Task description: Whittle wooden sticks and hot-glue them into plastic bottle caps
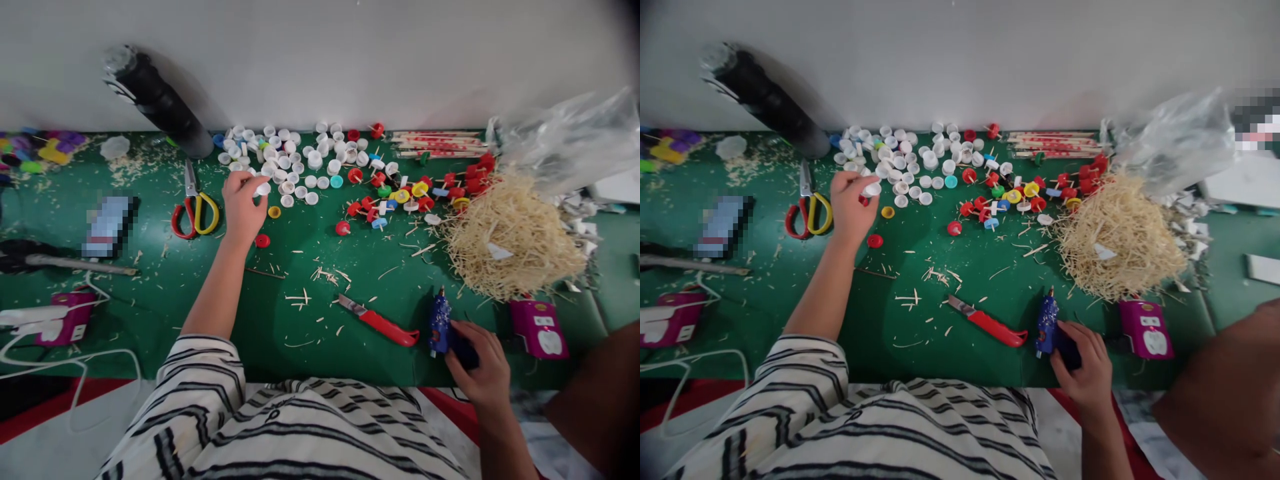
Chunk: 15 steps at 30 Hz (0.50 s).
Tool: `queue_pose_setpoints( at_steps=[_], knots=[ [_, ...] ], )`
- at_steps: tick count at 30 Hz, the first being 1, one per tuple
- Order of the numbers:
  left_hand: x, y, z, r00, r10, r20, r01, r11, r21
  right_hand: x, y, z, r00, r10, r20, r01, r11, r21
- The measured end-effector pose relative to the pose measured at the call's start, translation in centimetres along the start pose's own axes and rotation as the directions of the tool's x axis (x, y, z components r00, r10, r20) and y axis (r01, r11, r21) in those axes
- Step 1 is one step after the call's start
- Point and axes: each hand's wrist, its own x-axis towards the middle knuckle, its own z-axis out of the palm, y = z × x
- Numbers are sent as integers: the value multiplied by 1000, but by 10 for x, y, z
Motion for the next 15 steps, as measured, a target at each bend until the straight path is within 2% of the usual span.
queue_pose_setpoints(
  at_steps=[11,15],
  knots=[
    [-1,1,4,996,45,73,-41,998,-55,-4,4,3,1000,13,-3,-13,1000,-5],
    [0,-1,7,993,-60,100,62,998,-19,-4,5,4,999,36,-3,-36,999,4]
  ],
)
